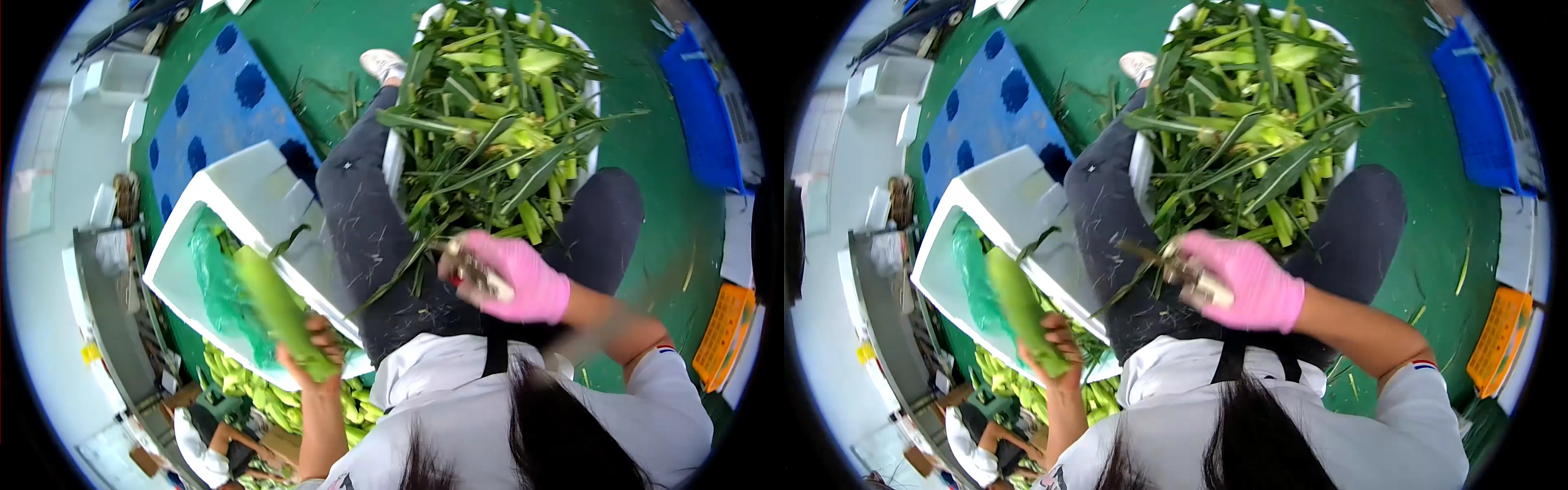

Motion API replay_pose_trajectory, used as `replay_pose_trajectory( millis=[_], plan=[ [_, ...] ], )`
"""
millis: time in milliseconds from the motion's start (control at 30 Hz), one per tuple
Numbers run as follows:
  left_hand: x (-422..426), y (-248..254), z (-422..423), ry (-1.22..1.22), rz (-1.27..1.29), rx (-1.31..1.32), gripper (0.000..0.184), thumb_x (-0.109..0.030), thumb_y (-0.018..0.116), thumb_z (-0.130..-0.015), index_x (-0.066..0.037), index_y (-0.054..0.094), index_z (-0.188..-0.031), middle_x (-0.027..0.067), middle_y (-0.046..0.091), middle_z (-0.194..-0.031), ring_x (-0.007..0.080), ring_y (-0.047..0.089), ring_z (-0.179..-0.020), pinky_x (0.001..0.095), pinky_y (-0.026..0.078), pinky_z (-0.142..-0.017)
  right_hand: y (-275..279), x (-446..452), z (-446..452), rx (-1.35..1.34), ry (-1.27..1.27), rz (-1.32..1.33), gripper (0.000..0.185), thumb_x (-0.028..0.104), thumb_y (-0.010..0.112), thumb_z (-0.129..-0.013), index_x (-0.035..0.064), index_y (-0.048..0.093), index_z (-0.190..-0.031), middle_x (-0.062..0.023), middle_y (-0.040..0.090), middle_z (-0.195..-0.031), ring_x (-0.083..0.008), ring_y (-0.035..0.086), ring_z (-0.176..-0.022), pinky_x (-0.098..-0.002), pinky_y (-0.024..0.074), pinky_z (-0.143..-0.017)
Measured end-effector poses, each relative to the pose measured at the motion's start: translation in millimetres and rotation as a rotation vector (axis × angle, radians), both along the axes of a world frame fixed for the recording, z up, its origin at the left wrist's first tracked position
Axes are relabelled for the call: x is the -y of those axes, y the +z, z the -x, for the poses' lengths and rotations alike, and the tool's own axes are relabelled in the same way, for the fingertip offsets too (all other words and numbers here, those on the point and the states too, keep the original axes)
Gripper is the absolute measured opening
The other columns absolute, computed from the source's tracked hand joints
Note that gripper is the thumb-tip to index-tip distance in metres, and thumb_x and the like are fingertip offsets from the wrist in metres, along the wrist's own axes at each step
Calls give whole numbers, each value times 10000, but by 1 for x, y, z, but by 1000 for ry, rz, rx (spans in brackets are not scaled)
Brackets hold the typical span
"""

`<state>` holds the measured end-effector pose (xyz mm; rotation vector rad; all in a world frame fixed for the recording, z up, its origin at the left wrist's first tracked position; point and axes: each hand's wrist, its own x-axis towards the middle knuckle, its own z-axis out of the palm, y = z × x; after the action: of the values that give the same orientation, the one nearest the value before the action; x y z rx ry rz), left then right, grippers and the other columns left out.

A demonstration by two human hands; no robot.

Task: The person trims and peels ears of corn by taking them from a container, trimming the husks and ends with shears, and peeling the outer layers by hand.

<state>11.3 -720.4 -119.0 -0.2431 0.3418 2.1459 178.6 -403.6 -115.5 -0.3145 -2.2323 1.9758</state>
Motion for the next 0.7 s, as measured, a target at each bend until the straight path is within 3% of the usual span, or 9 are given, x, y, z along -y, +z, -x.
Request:
replay_pose_trajectory(
  millis=[67,133,267,400,467,500,567,667,700],
  plan=[
    [51,10,13,316,-47,-67,528,-263,683,-904,11,418,-1268,107,501,-1170,193,605,-980,298,550,-810,-40,0,17,98,52,-287,484,150,744,-749,85,535,-1181,-116,665,-1039,-364,647,-887,-422,535,-795],
    [87,21,20,657,290,-184,548,-341,705,-881,3,475,-1240,90,574,-1091,139,587,-801,241,546,-622,-85,14,31,139,130,-501,484,157,751,-727,93,544,-1160,-139,655,-1073,-372,635,-901,-443,511,-819],
    [243,-32,11,873,878,-260,393,-333,643,-927,-13,562,-1141,86,599,-881,149,592,-754,246,543,-652,-109,2,65,444,-55,-520,370,241,696,-809,62,548,-1096,-173,682,-891,-378,656,-777,-463,521,-735],
    [338,-95,-42,1265,1273,287,366,-421,652,-908,-110,618,-1098,18,654,-914,127,617,-705,180,538,-608,-95,-88,78,446,-453,-905,401,255,742,-758,86,550,-1067,-153,659,-812,-333,669,-738,-439,535,-671],
    [340,-100,-70,1251,1474,614,364,-448,665,-891,-135,627,-1073,-3,663,-927,121,615,-689,201,547,-620,-109,-137,84,658,-445,-1016,741,262,829,-653,86,498,-1292,-137,666,-935,-334,651,-837,-433,521,-761],
    [380,-116,-88,1201,1417,689,428,-454,661,-892,-166,589,-1200,44,657,-1000,161,615,-687,255,554,-602,-126,-160,85,629,-460,-1131,649,265,791,-717,114,497,-1275,-145,660,-849,-321,669,-779,-433,533,-685],
    [380,-122,-116,1210,1523,725,445,-431,653,-903,-181,545,-1255,58,652,-1028,181,619,-704,273,551,-598,-180,-212,93,734,-574,-944,825,273,778,-749,128,354,-1442,-158,682,-965,-363,666,-869,-432,527,-777],
    [369,-137,-145,1285,1680,625,489,-397,640,-919,-205,479,-1339,80,645,-1069,211,625,-730,299,547,-591,-218,-251,122,952,-583,-789,770,286,699,-821,150,308,-1471,-238,657,-1112,-417,653,-931,-479,508,-805],
    [367,-138,-149,1317,1740,580,507,-385,636,-925,-212,457,-1366,87,643,-1082,221,627,-739,308,545,-589,-232,-262,125,971,-520,-770,755,376,662,-847,160,323,-1487,-202,631,-1235,-380,620,-1093,-458,472,-944]
  ],
)
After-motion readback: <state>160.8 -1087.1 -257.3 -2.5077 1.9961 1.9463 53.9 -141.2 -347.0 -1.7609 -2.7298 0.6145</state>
